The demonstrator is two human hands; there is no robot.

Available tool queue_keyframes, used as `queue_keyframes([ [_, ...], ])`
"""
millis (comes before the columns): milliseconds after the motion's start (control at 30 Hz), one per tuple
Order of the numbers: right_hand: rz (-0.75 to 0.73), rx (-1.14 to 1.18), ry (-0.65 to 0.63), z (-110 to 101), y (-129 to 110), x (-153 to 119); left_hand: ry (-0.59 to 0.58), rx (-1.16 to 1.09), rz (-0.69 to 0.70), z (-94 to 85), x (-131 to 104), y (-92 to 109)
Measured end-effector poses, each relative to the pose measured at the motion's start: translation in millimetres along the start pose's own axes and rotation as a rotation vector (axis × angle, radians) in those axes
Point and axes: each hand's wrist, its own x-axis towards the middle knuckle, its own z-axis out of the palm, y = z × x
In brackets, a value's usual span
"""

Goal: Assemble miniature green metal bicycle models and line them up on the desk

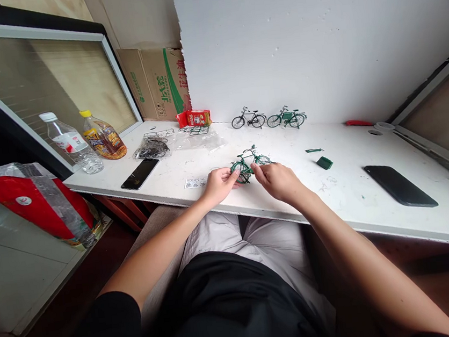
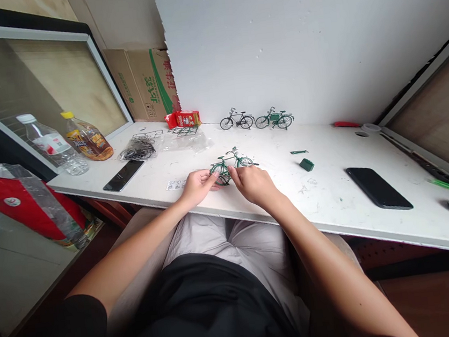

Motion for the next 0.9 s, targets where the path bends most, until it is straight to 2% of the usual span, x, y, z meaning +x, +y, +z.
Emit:
queue_keyframes([
  [167,-0.022,-0.006,0.028,-2.7,0.3,-1.6,-0.001,0.014,0.006,0.0,-0.4,-0.1],
  [433,-0.091,-0.007,-0.016,-7.1,3.1,-2.8,-0.004,-0.013,-0.011,-0.3,0.6,-1.2],
  [900,-0.028,-0.095,0.009,-1.7,3.7,1.5,0.013,0.037,0.008,-0.3,-0.7,-1.9],
])
